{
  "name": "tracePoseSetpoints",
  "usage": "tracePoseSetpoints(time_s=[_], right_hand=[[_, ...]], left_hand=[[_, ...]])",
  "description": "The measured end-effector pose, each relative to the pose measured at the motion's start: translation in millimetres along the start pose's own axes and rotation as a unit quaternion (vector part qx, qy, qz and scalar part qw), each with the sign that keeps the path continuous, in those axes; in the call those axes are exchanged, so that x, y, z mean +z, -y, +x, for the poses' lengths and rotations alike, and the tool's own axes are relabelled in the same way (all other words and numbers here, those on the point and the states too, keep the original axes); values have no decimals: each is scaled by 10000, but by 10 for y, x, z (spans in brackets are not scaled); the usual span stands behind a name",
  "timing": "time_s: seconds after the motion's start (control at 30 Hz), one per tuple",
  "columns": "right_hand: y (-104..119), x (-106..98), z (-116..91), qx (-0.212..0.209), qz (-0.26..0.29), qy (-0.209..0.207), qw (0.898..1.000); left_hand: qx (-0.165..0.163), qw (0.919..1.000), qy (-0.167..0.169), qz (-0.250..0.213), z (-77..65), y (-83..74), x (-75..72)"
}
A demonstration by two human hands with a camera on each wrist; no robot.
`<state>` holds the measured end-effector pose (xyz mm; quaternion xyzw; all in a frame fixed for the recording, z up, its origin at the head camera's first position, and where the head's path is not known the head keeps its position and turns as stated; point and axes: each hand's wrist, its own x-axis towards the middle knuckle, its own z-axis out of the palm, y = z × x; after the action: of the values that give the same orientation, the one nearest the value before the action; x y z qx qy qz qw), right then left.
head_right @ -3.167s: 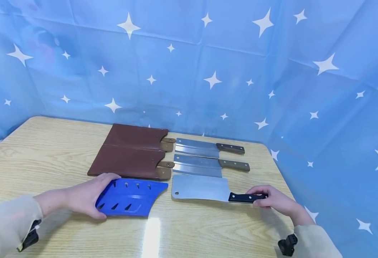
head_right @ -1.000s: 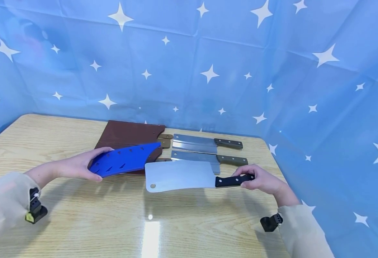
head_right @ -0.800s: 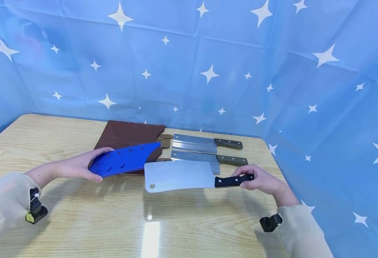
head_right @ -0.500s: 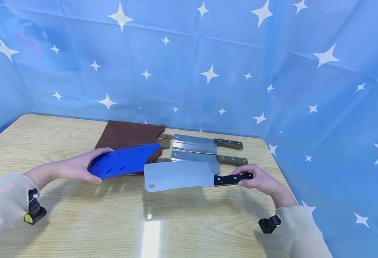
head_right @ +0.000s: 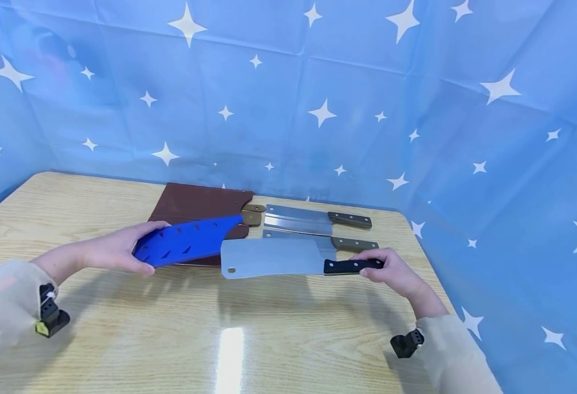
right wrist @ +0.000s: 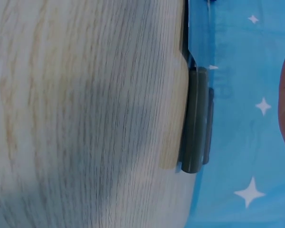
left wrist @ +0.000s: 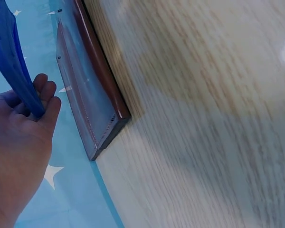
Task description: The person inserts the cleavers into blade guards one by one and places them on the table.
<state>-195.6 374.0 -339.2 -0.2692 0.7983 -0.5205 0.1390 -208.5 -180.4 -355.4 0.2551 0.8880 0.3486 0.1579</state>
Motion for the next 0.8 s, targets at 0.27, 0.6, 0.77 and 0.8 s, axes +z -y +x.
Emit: tracePoseSetpoints(time_s=[0.27,0.6,0.77,0.8], right_hand=[[31,21,-21,319,-335,-548,9974],[-51,6,46,932,-845,-848,9884],[-25,-12,104,863,-925,-671,9897],[-14,-11,114,842,-904,-633,9903]], left_hand=[[88,9999,10,134,32,-72,16],[113,9997,116,191,79,-108,52],[205,9990,75,399,95,-145,114],[233,9988,77,433,105,-158,130]])
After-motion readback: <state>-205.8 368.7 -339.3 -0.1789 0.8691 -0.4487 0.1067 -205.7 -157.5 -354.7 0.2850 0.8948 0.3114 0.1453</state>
